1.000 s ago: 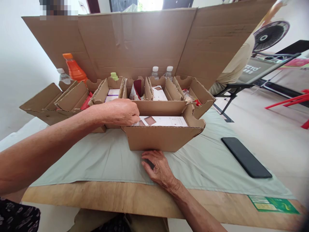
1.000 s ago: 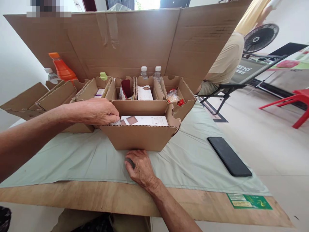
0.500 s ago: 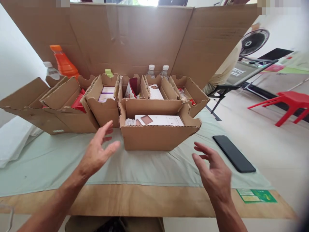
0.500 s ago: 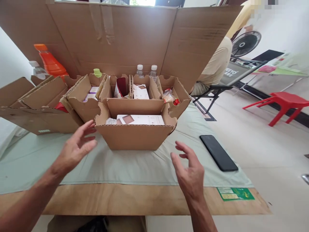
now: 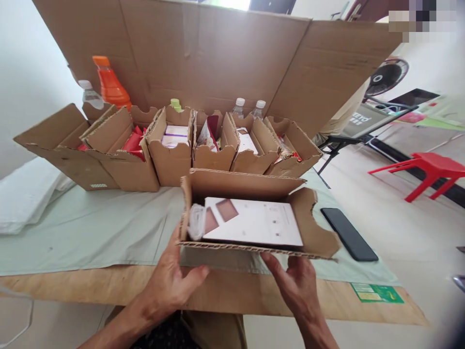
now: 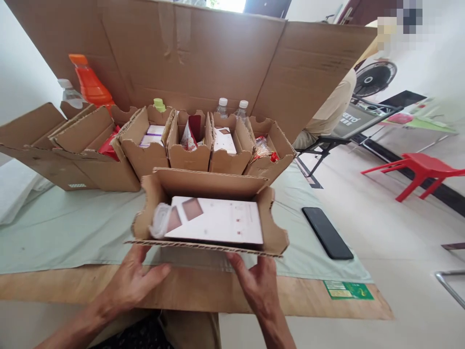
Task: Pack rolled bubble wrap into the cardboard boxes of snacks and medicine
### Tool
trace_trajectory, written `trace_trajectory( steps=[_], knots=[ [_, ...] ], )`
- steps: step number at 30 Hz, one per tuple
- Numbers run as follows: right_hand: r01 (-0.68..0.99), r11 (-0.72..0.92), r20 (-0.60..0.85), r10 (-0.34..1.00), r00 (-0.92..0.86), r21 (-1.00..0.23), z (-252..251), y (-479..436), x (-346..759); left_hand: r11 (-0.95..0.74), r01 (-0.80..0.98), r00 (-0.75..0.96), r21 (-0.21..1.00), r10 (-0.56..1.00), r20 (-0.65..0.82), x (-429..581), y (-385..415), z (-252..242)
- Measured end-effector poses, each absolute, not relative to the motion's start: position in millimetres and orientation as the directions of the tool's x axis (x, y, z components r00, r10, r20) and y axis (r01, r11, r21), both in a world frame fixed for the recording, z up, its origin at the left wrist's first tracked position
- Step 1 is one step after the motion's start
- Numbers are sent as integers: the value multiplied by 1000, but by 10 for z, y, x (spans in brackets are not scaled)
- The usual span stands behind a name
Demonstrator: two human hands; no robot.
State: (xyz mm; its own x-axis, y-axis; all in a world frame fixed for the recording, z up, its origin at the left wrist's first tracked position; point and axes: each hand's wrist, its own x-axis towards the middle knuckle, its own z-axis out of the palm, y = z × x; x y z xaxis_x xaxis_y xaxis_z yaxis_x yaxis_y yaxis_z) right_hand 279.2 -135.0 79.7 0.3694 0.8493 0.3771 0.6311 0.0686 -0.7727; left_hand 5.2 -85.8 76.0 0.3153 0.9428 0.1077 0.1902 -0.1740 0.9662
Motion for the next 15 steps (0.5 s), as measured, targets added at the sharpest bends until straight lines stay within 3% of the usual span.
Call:
trace_trajectory(
  steps=[6,11,15],
  knots=[
    [556,212,400,885,239,-803,1110,-842,2112,-207,200,94,958,977,192,-560,-591,1077],
    [585,148,417,836,357,-797,1178,-960,2327,-309,149,205,939,939,276,-319,-543,1259],
    [625,47,374,835,405,-780,925,-1491,2570,-243,210,302,947,937,173,-176,-915,1125]
  ],
)
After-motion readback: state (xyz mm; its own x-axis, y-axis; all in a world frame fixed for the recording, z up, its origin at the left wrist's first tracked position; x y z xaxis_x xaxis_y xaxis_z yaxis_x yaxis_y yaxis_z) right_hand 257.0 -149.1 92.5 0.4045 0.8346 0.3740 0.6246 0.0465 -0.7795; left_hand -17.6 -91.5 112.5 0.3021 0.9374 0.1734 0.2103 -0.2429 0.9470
